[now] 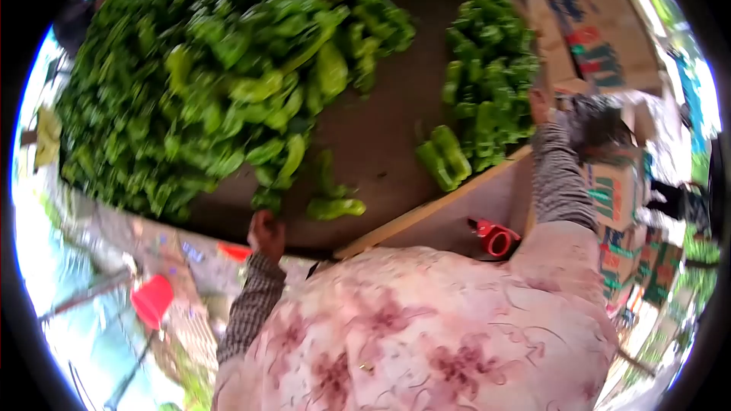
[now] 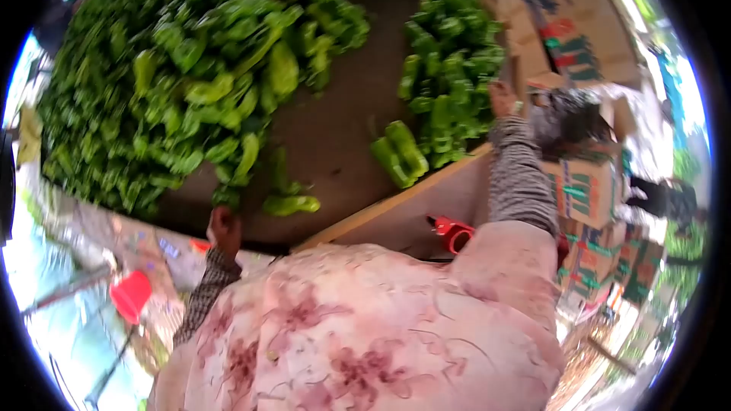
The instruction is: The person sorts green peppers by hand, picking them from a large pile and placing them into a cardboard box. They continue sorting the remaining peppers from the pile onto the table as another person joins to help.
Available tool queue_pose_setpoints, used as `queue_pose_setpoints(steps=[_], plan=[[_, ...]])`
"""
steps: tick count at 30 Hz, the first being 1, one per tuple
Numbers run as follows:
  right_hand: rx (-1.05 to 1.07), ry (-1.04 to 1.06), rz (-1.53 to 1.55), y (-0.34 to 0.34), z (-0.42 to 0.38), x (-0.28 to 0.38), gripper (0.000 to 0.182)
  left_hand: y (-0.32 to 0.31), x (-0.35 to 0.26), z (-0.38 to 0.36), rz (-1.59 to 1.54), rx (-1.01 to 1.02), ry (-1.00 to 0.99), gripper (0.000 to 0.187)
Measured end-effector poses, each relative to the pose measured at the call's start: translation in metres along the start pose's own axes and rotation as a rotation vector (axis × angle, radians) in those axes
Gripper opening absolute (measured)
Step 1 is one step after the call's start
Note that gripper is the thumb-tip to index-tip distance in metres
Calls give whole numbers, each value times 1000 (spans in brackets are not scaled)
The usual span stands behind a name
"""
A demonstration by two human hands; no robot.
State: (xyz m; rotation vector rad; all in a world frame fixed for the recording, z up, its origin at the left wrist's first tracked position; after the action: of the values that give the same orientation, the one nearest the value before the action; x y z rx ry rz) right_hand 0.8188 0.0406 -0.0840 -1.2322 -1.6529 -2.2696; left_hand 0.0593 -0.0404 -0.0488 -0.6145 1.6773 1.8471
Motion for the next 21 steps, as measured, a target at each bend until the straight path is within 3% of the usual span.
queue_pose_setpoints(steps=[2, 4, 5, 7, 9, 10, 11, 13, 14, 16, 17, 19, 20, 21], plan=[[77, -85, -70, 8, 2, 7, 43, -3, 9, -1, -64, -34, 33, 24], [144, -247, -167, 27, -26, 71, 43, -1, 9, -3, -66, -43, 75, 24], [159, -241, -165, 25, -38, 70, 43, 1, 3, -1, -100, -26, 129, 23], [-27, -237, -222, 28, -49, 60, 42, 0, -5, 2, -138, -8, 188, 23], [-105, -193, -324, 27, -54, 38, 44, 1, -13, 4, -50, -75, -100, 26], [-104, -172, -417, 25, -53, 22, 46, 0, -17, 4, 65, 26, -172, 30], [-51, -125, -580, 20, -47, -6, 48, -2, -26, 6, 65, 25, -169, 30], [78, 4, -906, 9, -33, -59, 55, -17, -63, 9, -26, 192, -368, 43], [74, 7, -909, 17, -37, -37, 55, -23, -78, 14, -30, 188, -369, 43], [357, -197, -958, 38, -54, 22, 78, -37, -104, 23, 95, 337, -336, 59], [353, -194, -964, 43, -57, 29, 78, -41, -114, 28, 89, 333, -336, 59], [406, -140, -987, 45, -59, 29, 91, -52, -120, 38, 194, 546, -19, 75], [399, -49, -914, 47, -63, 25, 89, -54, -121, 43, 189, 541, -17, 75], [396, -45, -918, 43, -59, 14, 89, -58, -120, 45, 243, 670, 19, 78]])
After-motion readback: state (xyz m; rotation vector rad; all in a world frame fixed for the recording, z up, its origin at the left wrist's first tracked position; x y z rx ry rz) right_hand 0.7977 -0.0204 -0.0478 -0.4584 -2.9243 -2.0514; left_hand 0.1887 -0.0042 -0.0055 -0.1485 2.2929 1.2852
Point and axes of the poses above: each hand's wrist, its own z-axis towards the middle knuckle, its own y-axis out of the back of the hand, x = y × z, the point moved 2 cm from there along z, towards the middle knuckle, and after that the axes turned 5 degrees about -y, right-handed, at the moved point
